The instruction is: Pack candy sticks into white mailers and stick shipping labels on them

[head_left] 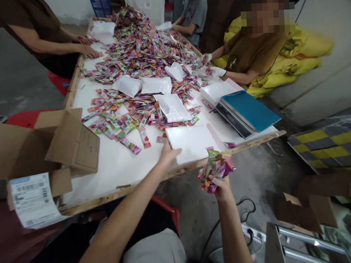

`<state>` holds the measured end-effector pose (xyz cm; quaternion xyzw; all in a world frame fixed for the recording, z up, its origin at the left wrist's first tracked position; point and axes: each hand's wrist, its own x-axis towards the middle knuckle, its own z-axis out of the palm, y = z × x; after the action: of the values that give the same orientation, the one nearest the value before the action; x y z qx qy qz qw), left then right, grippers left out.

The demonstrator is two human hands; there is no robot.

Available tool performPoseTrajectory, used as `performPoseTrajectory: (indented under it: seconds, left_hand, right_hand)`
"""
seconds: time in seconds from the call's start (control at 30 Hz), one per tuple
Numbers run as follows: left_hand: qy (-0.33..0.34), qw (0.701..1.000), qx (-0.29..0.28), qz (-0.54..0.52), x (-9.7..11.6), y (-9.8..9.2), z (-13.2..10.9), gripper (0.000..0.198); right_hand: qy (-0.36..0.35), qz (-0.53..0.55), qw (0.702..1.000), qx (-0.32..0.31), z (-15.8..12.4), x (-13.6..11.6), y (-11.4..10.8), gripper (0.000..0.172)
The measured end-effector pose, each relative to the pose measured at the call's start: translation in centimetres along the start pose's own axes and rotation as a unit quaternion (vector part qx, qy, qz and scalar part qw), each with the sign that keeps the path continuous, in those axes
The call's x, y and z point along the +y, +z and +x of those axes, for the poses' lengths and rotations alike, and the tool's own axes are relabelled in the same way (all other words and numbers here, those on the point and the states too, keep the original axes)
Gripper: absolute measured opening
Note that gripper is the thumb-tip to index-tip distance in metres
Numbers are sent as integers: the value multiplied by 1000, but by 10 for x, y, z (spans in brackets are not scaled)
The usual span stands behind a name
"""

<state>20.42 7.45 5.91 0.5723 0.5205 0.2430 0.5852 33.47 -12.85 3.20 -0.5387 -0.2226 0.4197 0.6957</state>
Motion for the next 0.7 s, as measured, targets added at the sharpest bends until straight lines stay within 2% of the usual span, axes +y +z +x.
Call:
performPoseTrajectory:
  seconds: [0.07,0.1,0.13,0.2,0.23,0.3,0.33,0.37,0.43,0.5,0.6,0.7]
  left_hand:
    - [-11,999,-1,53,17,-60,12,45]
    - [-16,994,17,107,26,-90,18,39]
    - [-18,962,54,268,35,-118,24,30]
    - [-34,924,135,357,48,-156,31,24]
    - [-25,902,178,392,50,-163,31,25]
    - [8,879,231,417,45,-157,27,34]
    - [30,868,231,439,38,-146,23,37]
    - [45,861,212,460,29,-133,20,38]
    - [66,834,127,532,8,-108,13,39]
    - [56,826,93,553,-11,-93,5,39]
    - [41,828,83,553,-26,-86,-4,42]
    - [46,821,91,562,-29,-78,-10,49]
  right_hand:
    - [-4,4,1000,-9,-1,-3,-5,47]
    - [-6,6,1000,-17,-1,-4,-7,46]
    - [-8,8,1000,-26,0,-5,-8,45]
    - [-10,7,999,-39,3,-4,-6,45]
    - [-10,1,999,-43,6,-3,-3,45]
    - [-4,-28,998,-51,12,-1,6,44]
    - [-2,-52,997,-52,14,0,10,44]
    - [-6,-79,996,-50,17,1,14,46]
    - [-25,-139,989,-34,20,2,20,50]
    - [-49,-187,981,-18,23,1,21,54]
    - [-73,-238,968,-28,29,0,25,55]
    - [-116,-297,947,-38,45,-4,46,64]
